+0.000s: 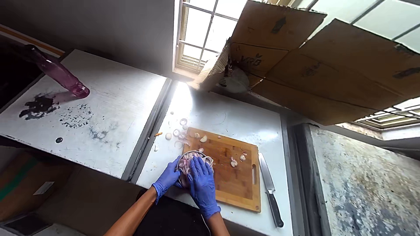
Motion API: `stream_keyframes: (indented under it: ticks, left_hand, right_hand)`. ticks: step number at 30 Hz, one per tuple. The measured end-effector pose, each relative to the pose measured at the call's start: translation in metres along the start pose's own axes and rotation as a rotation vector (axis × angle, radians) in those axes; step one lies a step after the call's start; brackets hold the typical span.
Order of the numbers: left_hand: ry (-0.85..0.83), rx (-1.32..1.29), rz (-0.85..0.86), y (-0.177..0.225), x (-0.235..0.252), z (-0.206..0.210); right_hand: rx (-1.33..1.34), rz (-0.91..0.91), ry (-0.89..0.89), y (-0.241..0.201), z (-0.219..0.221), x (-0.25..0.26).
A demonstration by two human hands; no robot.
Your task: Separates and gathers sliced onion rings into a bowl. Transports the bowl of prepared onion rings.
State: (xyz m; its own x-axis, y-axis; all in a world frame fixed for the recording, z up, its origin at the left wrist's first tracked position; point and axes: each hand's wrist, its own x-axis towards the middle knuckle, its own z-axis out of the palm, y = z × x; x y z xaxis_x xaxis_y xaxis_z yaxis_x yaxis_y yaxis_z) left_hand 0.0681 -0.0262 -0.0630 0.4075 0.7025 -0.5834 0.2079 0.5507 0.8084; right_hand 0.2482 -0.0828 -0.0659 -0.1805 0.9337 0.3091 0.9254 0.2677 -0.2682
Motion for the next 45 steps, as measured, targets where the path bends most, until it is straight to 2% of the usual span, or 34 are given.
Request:
stream_keyframes:
  ticks: [4, 6, 8, 10, 12, 15, 17, 20, 23, 27, 30, 33, 36, 38, 41, 43, 45]
  left_hand:
    - [-0.135, 0.048, -0.057, 0.021, -0.002, -0.022]
    - [-0.036, 0.251, -0.082, 0.037, 0.004, -0.038]
    - [0.139, 0.557, -0.034, 0.056, 0.018, -0.053]
    - [0.217, 0.832, 0.030, 0.071, 0.042, -0.063]
    - [0.187, 0.986, 0.092, 0.074, 0.071, -0.067]
    - [0.064, 1.129, 0.129, 0.072, 0.106, -0.068]
    - [-0.012, 1.152, 0.158, 0.068, 0.119, -0.071]
    - [-0.040, 1.096, 0.179, 0.071, 0.128, -0.073]
    - [-0.045, 1.024, 0.148, 0.078, 0.132, -0.072]
    - [-0.056, 1.004, 0.088, 0.094, 0.138, -0.068]
    - [0.022, 0.895, 0.035, 0.104, 0.146, -0.069]
    - [0.097, 0.750, 0.036, 0.107, 0.153, -0.069]
    - [0.166, 0.623, 0.152, 0.122, 0.147, -0.066]
    - [0.161, 0.607, 0.248, 0.136, 0.133, -0.060]
    - [0.069, 0.676, 0.289, 0.159, 0.091, -0.040]
    - [0.025, 0.778, 0.339, 0.159, 0.059, -0.021]
    - [0.089, 0.894, 0.528, 0.136, 0.035, -0.001]
  right_hand:
    - [0.116, 0.044, 0.185, 0.003, -0.024, 0.028]
    - [0.182, 0.057, 0.188, 0.011, -0.033, 0.068]
    - [0.200, 0.017, -0.016, 0.027, -0.032, 0.121]
    - [0.165, -0.039, -0.357, 0.040, -0.019, 0.178]
    - [0.041, -0.099, -0.634, 0.049, 0.012, 0.218]
    - [-0.143, -0.202, -0.864, 0.059, 0.054, 0.242]
    - [-0.158, -0.234, -0.922, 0.062, 0.070, 0.244]
    - [-0.109, -0.250, -0.929, 0.061, 0.075, 0.242]
    - [-0.084, -0.254, -0.902, 0.062, 0.084, 0.243]
    - [-0.066, -0.181, -0.991, 0.062, 0.084, 0.259]
    - [0.003, -0.115, -0.970, 0.066, 0.083, 0.269]
    - [0.160, -0.064, -0.875, 0.074, 0.079, 0.268]
    - [0.428, 0.040, -0.680, 0.080, 0.058, 0.264]
    - [0.517, 0.150, -0.602, 0.079, 0.030, 0.256]
    - [0.566, 0.346, -0.500, 0.070, -0.019, 0.221]
    - [0.612, 0.447, -0.403, 0.058, -0.048, 0.181]
    - [0.659, 0.473, -0.237, 0.041, -0.062, 0.138]
